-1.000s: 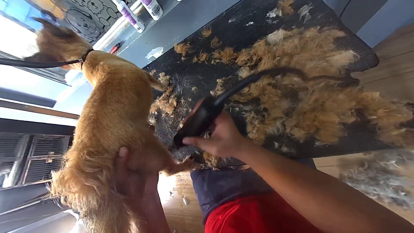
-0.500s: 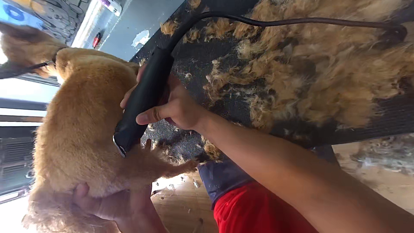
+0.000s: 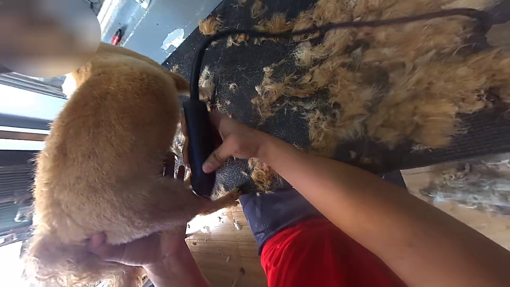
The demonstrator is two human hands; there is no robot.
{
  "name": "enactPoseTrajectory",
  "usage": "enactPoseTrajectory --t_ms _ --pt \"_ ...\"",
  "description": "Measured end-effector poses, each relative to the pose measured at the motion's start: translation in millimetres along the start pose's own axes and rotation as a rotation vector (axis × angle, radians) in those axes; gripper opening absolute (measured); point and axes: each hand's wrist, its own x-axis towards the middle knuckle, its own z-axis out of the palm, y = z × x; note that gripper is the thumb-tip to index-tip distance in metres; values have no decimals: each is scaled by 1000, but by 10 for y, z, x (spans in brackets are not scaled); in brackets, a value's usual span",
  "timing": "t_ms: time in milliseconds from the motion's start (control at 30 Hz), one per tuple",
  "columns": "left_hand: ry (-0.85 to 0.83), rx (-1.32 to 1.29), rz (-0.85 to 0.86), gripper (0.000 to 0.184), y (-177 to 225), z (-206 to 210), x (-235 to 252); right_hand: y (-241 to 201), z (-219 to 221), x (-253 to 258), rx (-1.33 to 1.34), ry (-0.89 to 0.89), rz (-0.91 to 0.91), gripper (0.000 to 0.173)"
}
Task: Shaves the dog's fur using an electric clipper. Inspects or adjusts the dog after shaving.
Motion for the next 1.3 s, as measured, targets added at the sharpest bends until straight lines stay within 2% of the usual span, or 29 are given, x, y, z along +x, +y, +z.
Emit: enactPoseTrajectory --t_ms 100,167,433,500,633,800,900,1000,1133,1200,1300 --pt "11 6 19 47 -9 -19 -40 -49 61 155 143 69 -249 63" --pt "16 11 12 49 -7 -12 -65 -30 120 247 248 43 -289 64" --pt "24 -47 1 49 41 -116 -131 305 81 32 393 35 -139 60" --pt "48 -29 18 52 46 -109 -132 374 88 -76 341 34 -77 60" --pt "-17 54 3 65 94 -112 -45 455 81 -254 206 26 104 58" --pt "-33 70 -97 76 117 -221 -74 166 -26 -150 213 113 -160 52" --pt "31 72 -9 59 39 -224 -151 103 82 -18 298 79 -238 55" --pt "55 34 84 50 29 -163 -183 246 139 87 375 50 -232 52" --pt "32 99 130 61 98 -178 -120 514 170 122 489 32 -195 46" --pt "-17 138 79 69 128 -185 -69 624 206 92 509 39 -156 44" --pt "-69 22 -77 70 126 -55 8 758 255 -15 460 68 -48 44"
